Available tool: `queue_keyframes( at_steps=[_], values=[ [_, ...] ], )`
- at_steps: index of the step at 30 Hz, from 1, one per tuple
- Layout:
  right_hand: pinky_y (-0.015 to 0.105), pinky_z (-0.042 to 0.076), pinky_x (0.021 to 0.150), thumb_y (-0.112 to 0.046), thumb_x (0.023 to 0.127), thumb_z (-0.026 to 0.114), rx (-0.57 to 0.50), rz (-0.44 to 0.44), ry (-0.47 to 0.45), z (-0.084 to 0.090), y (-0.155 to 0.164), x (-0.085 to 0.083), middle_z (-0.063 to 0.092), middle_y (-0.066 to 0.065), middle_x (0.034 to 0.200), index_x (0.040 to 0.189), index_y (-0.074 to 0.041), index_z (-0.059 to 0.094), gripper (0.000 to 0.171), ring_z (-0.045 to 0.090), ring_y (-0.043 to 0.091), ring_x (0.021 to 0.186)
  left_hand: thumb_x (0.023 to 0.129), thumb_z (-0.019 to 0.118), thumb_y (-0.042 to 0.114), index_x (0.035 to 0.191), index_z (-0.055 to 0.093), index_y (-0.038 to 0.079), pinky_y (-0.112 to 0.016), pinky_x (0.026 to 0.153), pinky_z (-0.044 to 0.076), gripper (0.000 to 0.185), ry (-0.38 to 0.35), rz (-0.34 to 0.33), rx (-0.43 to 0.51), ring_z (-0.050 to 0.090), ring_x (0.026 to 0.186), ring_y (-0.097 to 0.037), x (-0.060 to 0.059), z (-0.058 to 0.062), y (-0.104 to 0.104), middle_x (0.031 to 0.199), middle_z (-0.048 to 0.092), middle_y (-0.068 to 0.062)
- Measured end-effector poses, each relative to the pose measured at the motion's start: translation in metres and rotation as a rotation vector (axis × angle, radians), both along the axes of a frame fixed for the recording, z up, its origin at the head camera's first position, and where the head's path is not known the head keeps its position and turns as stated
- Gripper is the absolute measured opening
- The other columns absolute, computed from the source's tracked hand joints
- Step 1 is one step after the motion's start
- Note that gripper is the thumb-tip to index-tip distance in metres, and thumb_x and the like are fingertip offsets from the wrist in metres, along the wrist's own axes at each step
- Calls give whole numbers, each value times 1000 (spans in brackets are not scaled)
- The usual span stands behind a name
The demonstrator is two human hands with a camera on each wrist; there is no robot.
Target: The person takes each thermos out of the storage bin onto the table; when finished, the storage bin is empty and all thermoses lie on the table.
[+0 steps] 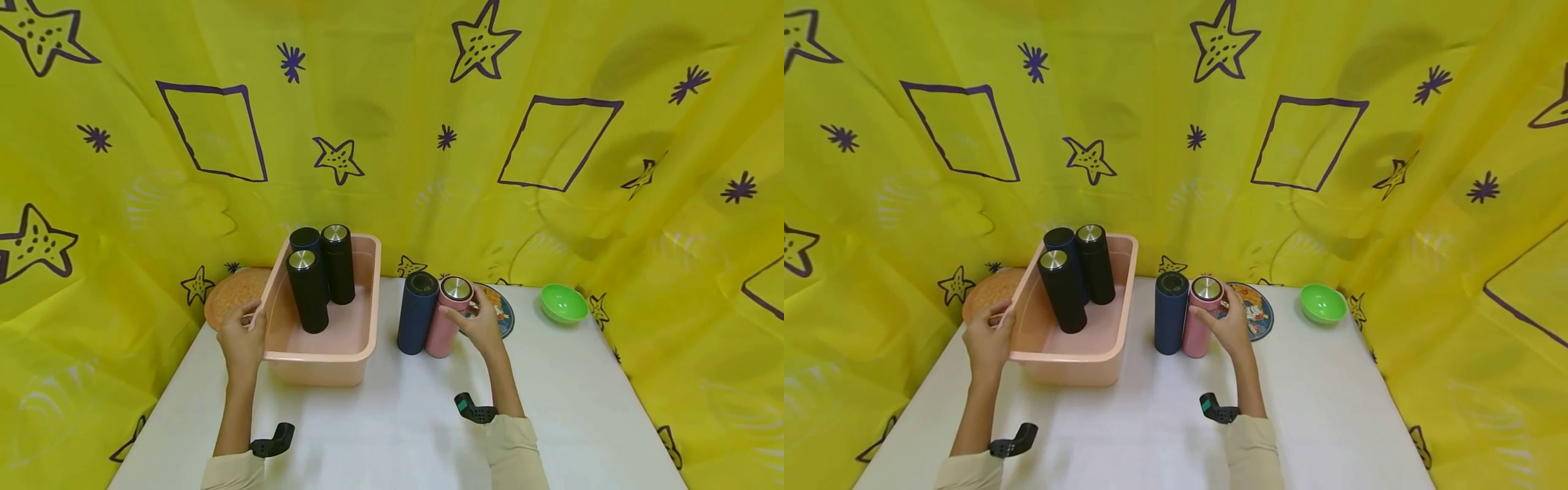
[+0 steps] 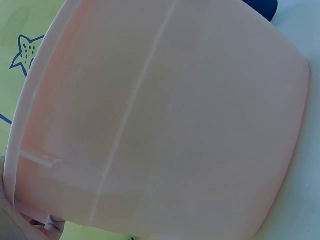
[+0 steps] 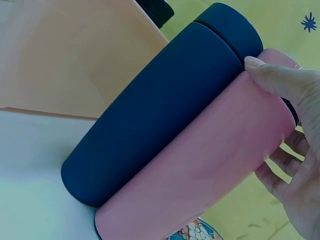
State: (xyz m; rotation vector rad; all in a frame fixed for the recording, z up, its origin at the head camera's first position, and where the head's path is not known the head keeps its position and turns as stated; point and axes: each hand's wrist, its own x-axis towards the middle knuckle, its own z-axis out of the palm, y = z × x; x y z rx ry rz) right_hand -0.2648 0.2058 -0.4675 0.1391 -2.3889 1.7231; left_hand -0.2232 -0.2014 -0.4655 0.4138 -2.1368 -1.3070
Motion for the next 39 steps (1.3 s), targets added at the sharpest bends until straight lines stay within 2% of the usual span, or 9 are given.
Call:
queue_keyframes(
  at_steps=[4, 10, 17, 22, 29, 35, 39],
  values=[
    [49, 40, 105, -17, 82, 79, -7, -7, -9, -1, 1, -1, 53, 16, 136, 142, -7, 44, 70, 46, 28, 123, 91, 62, 5, 113, 69, -5, 0, 64, 34, 25, 6, -2, 0, 61, 91, -29, -1, -1, 0, 110, 63, -24],
    [42, 41, 98, -15, 82, 79, -39, -32, -26, 2, -2, 0, 55, 16, 134, 140, -6, 48, 67, 46, 23, 117, 91, 63, 5, 112, 69, -5, 0, 63, 35, 24, 17, 4, -4, 61, 89, -28, 0, -1, 0, 109, 64, -24],
    [37, 41, 97, -9, 83, 76, -30, -35, -38, 30, -13, 19, 55, 20, 134, 139, 0, 47, 64, 47, 21, 116, 91, 63, 7, 112, 69, -5, 0, 64, 35, 25, 6, 9, -8, 61, 90, -27, 1, -1, 1, 111, 64, -25],
    [41, 42, 100, -9, 84, 75, -32, -16, -44, 32, -12, 20, 54, 21, 136, 140, 0, 46, 64, 47, 24, 119, 91, 63, 7, 112, 69, -5, 1, 64, 34, 25, 15, 9, -11, 62, 91, -31, 1, -1, 1, 111, 64, -26],
    [48, 38, 107, -10, 84, 74, -54, 9, -57, 31, -11, 17, 51, 22, 137, 141, 0, 44, 65, 45, 29, 124, 91, 64, 7, 112, 70, -4, 0, 63, 36, 25, 7, 15, -14, 58, 87, -20, 0, -2, 0, 111, 64, -24],
    [47, 38, 106, -8, 84, 74, -70, 9, -61, 31, -11, 18, 51, 22, 137, 141, 0, 43, 66, 45, 29, 123, 91, 63, 6, 113, 69, -5, 0, 64, 35, 26, 5, -1, -4, 62, 93, -30, 0, 0, 0, 112, 63, -24],
    [48, 37, 108, -8, 84, 74, -63, 8, -71, 30, -11, 18, 50, 22, 138, 142, -1, 42, 67, 44, 30, 125, 91, 63, 6, 113, 69, -6, 0, 64, 35, 25, 11, -5, 4, 62, 93, -32, 0, -1, 0, 111, 63, -24]
  ],
)
